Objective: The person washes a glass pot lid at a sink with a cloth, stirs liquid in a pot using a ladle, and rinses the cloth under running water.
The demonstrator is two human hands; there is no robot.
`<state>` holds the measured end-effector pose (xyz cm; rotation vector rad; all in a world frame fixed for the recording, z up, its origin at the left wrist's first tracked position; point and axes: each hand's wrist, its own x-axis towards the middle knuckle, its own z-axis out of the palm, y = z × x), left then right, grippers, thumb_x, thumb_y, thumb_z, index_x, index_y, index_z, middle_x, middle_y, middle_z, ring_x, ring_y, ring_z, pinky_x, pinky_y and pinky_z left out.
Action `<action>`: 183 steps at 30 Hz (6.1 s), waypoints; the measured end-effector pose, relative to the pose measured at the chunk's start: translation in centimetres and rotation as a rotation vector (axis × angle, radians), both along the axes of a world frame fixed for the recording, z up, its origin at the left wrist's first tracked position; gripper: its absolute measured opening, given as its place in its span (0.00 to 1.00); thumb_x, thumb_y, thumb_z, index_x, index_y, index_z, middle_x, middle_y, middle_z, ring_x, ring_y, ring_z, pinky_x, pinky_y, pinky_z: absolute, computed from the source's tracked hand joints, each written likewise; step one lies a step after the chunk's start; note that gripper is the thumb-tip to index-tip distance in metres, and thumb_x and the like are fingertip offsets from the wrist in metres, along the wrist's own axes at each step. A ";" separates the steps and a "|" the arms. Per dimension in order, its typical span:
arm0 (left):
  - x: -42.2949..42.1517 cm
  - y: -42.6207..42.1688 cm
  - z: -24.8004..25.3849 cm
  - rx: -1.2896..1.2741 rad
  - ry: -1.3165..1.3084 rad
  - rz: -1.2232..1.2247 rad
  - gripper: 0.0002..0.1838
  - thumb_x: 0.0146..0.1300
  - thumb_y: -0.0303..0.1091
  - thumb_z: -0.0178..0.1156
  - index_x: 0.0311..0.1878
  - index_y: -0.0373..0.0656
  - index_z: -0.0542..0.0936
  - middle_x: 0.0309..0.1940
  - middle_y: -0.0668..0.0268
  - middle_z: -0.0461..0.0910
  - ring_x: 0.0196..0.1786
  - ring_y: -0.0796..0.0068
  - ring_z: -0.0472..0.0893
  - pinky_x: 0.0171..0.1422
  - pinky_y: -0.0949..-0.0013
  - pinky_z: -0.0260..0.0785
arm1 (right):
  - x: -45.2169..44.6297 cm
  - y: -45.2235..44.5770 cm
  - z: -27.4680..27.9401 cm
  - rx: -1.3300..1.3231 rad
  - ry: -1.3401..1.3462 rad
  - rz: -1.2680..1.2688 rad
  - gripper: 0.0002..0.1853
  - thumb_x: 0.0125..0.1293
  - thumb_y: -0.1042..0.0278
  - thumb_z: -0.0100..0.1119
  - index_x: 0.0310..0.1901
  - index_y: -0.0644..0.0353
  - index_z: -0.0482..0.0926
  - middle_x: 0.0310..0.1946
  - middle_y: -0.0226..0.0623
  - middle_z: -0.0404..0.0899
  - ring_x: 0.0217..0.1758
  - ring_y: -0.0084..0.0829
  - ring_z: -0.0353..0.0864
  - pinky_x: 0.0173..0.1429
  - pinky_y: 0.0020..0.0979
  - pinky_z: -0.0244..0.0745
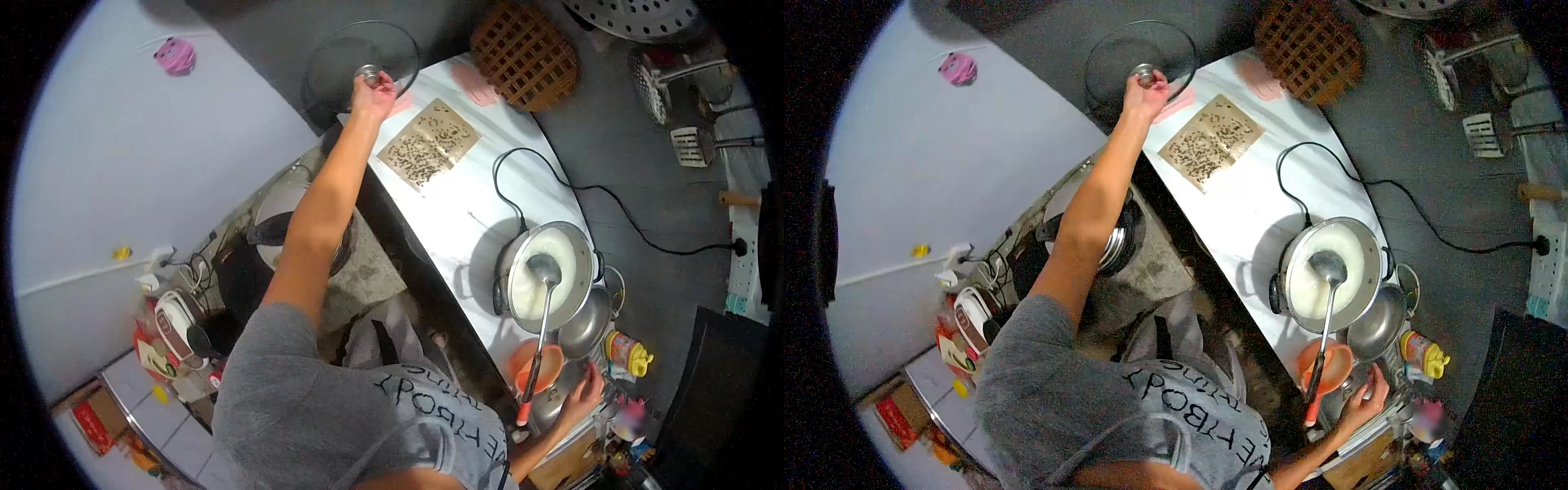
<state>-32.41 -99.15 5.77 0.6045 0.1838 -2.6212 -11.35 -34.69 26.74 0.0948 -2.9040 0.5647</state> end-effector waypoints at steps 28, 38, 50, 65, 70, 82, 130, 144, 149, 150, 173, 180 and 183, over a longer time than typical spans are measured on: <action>23.1 35.4 10.5 -0.667 0.585 -1.466 0.21 0.56 0.28 0.61 0.52 0.34 0.69 0.47 0.56 0.75 0.50 0.66 0.76 0.56 0.64 0.70 | 4.8 9.0 -5.6 0.006 -0.061 -0.230 0.18 0.60 0.67 0.56 0.52 0.59 0.74 0.47 0.46 0.76 0.52 0.43 0.73 0.58 0.38 0.64; 29.8 47.0 7.7 -1.931 0.275 -1.076 0.15 0.52 0.21 0.59 0.45 0.42 0.78 0.37 0.61 0.78 0.29 0.70 0.77 0.38 0.71 0.71 | 4.4 3.0 -9.0 0.092 -0.246 0.147 0.16 0.63 0.68 0.51 0.49 0.67 0.65 0.35 0.58 0.74 0.34 0.55 0.76 0.36 0.50 0.70; 27.4 42.1 4.8 -1.147 -0.513 -0.722 0.21 0.63 0.43 0.57 0.53 0.39 0.71 0.37 0.70 0.71 0.33 0.84 0.70 0.39 0.79 0.69 | 2.8 4.6 -4.5 0.180 -0.348 0.310 0.11 0.66 0.62 0.47 0.43 0.62 0.66 0.26 0.59 0.76 0.32 0.62 0.75 0.36 0.56 0.68; 21.5 40.1 4.3 -1.305 -0.466 -0.854 0.17 0.65 0.48 0.53 0.34 0.42 0.75 0.26 0.75 0.70 0.27 0.85 0.66 0.33 0.80 0.61 | 6.1 4.0 4.7 0.358 -0.535 0.211 0.15 0.64 0.64 0.48 0.50 0.60 0.69 0.23 0.60 0.76 0.29 0.59 0.77 0.36 0.54 0.72; 21.3 39.8 3.5 -1.328 -0.424 -0.872 0.14 0.64 0.46 0.55 0.33 0.44 0.73 0.23 0.76 0.68 0.26 0.86 0.66 0.31 0.80 0.59 | 5.9 2.1 2.3 0.296 -0.491 0.119 0.20 0.65 0.63 0.47 0.57 0.59 0.66 0.27 0.60 0.76 0.28 0.59 0.77 0.34 0.53 0.71; 21.5 39.0 3.9 -1.269 -0.315 -0.923 0.15 0.63 0.45 0.57 0.37 0.41 0.73 0.28 0.72 0.72 0.31 0.82 0.66 0.37 0.77 0.60 | 3.0 -0.1 -6.6 0.291 -0.253 0.046 0.21 0.66 0.59 0.48 0.56 0.62 0.65 0.22 0.55 0.76 0.23 0.52 0.77 0.26 0.48 0.71; 21.5 43.3 -0.3 -1.763 -0.466 -0.316 0.14 0.70 0.39 0.41 0.39 0.35 0.64 0.27 0.54 0.70 0.27 0.60 0.69 0.34 0.61 0.61 | 0.6 4.3 0.2 -0.452 -0.705 -0.110 0.15 0.69 0.61 0.44 0.47 0.65 0.72 0.20 0.38 0.75 0.15 0.31 0.74 0.20 0.32 0.67; 21.3 43.8 -0.9 -1.779 -0.501 -0.250 0.14 0.70 0.39 0.40 0.38 0.35 0.63 0.23 0.50 0.67 0.27 0.52 0.68 0.33 0.57 0.59 | -0.7 6.2 -5.4 0.037 -0.413 0.187 0.15 0.66 0.62 0.48 0.43 0.69 0.71 0.24 0.56 0.75 0.29 0.57 0.76 0.35 0.47 0.71; 21.2 43.8 -0.6 -1.779 -0.482 -0.215 0.15 0.70 0.39 0.40 0.38 0.34 0.63 0.22 0.51 0.67 0.26 0.54 0.67 0.33 0.57 0.59 | -0.8 7.0 -1.4 -0.187 -0.570 0.234 0.15 0.68 0.62 0.45 0.42 0.68 0.70 0.22 0.53 0.74 0.24 0.52 0.76 0.32 0.43 0.71; 21.1 43.7 -0.4 -1.783 -0.479 -0.223 0.15 0.70 0.39 0.40 0.38 0.34 0.63 0.22 0.51 0.67 0.26 0.54 0.67 0.33 0.57 0.60 | -1.1 7.0 -0.5 -0.222 -0.737 0.185 0.15 0.69 0.62 0.43 0.42 0.67 0.71 0.20 0.48 0.73 0.20 0.43 0.76 0.26 0.38 0.71; 21.4 43.1 -0.2 -1.877 -0.440 -0.237 0.17 0.70 0.43 0.39 0.39 0.36 0.65 0.25 0.60 0.67 0.28 0.67 0.66 0.36 0.64 0.62 | 1.1 5.9 1.3 -1.057 -1.010 -0.099 0.17 0.71 0.56 0.38 0.48 0.59 0.72 0.13 0.26 0.65 0.06 0.17 0.59 0.09 0.20 0.57; 21.3 42.9 -0.2 -1.877 -0.398 -0.217 0.16 0.69 0.41 0.41 0.39 0.34 0.63 0.23 0.50 0.68 0.26 0.52 0.68 0.33 0.56 0.61 | 3.8 4.6 -1.4 -0.956 -0.857 -0.145 0.18 0.71 0.54 0.38 0.50 0.57 0.70 0.14 0.26 0.65 0.07 0.17 0.61 0.09 0.20 0.58; 21.3 42.8 -0.7 -1.908 -0.409 -0.190 0.16 0.69 0.41 0.41 0.38 0.34 0.63 0.22 0.51 0.68 0.25 0.54 0.68 0.33 0.57 0.61 | 4.0 4.3 -3.4 -0.798 -0.805 -0.175 0.18 0.71 0.55 0.40 0.51 0.58 0.70 0.15 0.28 0.67 0.08 0.19 0.63 0.10 0.23 0.60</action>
